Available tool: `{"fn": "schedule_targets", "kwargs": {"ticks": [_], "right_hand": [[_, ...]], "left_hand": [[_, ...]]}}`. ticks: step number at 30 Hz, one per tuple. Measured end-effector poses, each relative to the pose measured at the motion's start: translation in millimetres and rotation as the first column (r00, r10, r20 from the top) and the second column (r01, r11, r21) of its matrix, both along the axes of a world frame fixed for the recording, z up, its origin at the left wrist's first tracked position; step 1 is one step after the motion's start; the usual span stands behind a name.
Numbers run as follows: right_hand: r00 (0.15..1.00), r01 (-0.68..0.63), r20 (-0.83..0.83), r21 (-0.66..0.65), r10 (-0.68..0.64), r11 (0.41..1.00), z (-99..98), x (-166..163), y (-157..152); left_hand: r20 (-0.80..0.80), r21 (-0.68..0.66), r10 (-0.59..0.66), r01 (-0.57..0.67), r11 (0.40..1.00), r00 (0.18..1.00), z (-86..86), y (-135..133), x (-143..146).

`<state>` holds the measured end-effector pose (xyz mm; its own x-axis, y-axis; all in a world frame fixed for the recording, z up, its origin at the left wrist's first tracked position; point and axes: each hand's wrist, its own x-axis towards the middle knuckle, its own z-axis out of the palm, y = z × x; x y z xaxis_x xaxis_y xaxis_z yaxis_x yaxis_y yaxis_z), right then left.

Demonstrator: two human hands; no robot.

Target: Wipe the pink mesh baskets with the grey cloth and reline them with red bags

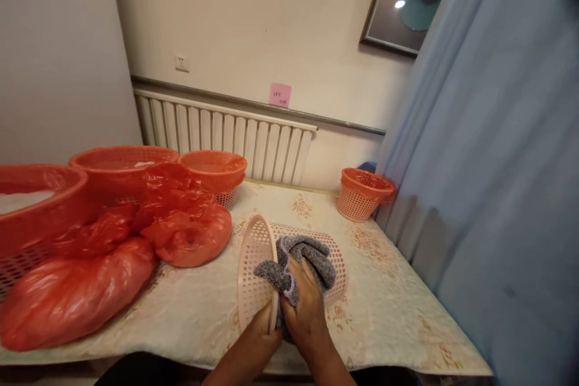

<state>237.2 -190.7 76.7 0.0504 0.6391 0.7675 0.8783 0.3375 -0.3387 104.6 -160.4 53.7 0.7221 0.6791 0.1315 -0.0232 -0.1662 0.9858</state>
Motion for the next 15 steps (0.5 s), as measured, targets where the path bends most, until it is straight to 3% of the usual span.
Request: {"fn": "schedule_targets", "kwargs": {"ticks": [7,12,15], "right_hand": [[0.995,0.055,-0.075,-0.084,-0.061,0.995,-8.5,46,16],[0.938,0.246,-0.224,-0.112,-0.265,0.963,-35.1,104,22],[0.886,0.344,-0.289,-0.116,-0.363,0.932,-56.0,118,12]], "left_hand": [[0.026,0.033,-0.008,0.007,0.999,1.0,-5.5,3,-2],[-0.036,0.038,-0.044,0.045,0.998,0.998,0.4,-2,-5],[-0.065,0.055,-0.066,0.07,0.996,0.996,-5.8,-3,-5]]}}
